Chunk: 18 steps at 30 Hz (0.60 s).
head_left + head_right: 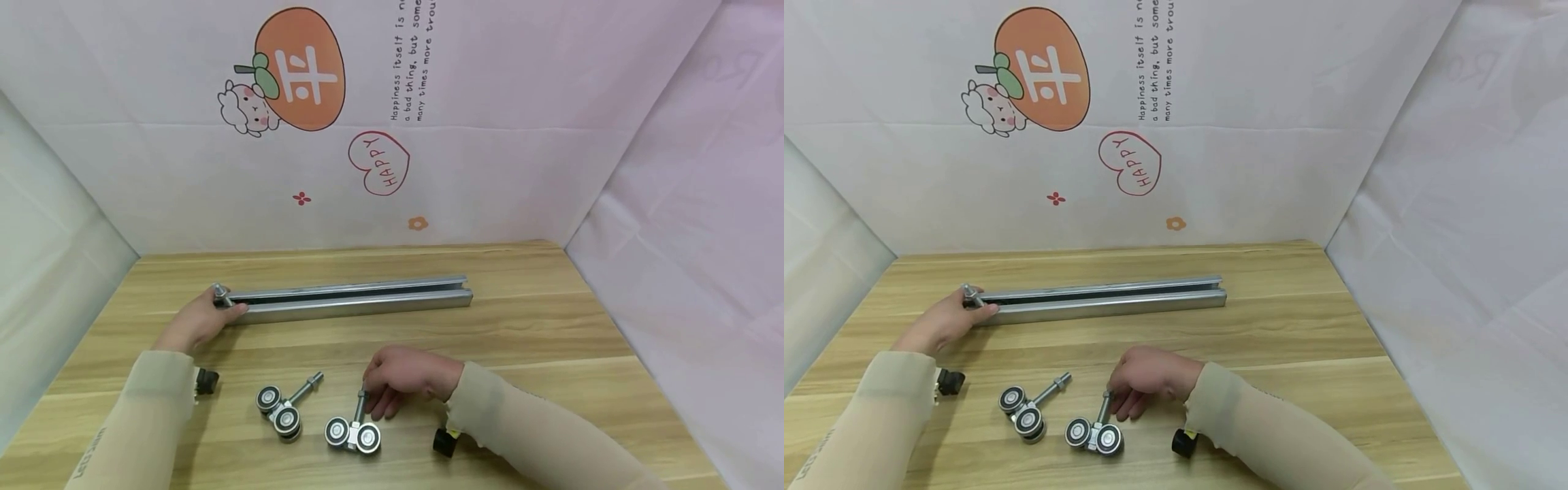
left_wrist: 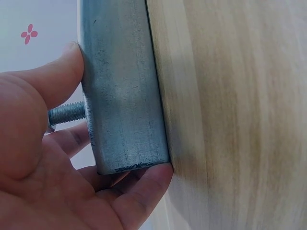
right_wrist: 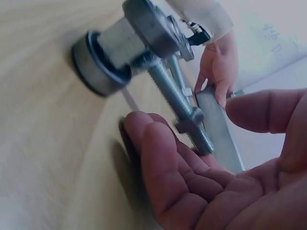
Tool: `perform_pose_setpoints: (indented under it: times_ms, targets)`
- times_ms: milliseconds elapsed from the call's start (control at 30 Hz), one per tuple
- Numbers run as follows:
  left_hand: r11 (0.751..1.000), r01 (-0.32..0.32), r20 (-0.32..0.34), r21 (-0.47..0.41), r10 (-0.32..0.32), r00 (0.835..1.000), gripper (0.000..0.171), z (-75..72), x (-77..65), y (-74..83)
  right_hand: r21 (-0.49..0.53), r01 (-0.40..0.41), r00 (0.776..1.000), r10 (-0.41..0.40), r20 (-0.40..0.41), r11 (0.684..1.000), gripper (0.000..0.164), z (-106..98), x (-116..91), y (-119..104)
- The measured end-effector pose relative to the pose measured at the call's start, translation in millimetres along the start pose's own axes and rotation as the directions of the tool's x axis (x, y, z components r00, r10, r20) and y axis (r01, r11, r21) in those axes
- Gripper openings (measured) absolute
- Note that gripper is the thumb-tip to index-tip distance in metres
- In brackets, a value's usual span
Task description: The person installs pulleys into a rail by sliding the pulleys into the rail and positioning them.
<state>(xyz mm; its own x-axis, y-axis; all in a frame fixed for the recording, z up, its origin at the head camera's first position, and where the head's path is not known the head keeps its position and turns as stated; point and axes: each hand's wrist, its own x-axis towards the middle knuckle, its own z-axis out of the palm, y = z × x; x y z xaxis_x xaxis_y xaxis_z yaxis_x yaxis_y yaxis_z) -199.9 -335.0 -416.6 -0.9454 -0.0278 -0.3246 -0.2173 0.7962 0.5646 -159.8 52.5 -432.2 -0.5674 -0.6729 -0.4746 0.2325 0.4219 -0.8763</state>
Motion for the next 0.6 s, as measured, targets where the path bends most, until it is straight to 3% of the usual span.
perform_pose_setpoints:
  times_ms: [233,433,600]
  targets:
    - [1.000,0.009,0.002,-0.010,-0.009,1.000,0.093,0.9,-0.6,0.6,0.176,-0.029,0.998,0.020,0.055,0.984,0.018,0,2,5]
    - [1.000,-0.012,-0.011,-0.001,0.012,1.000,0.086,0.5,-1.6,1.0,0.347,-0.057,0.997,0.033,0.075,0.936,0.019,3,3,10]
    - [1.000,-0.011,-0.006,-0.002,0.011,1.000,0.084,-0.1,-1.8,1.5,0.397,-0.049,0.998,0.031,0.050,0.917,0.021,8,2,13]
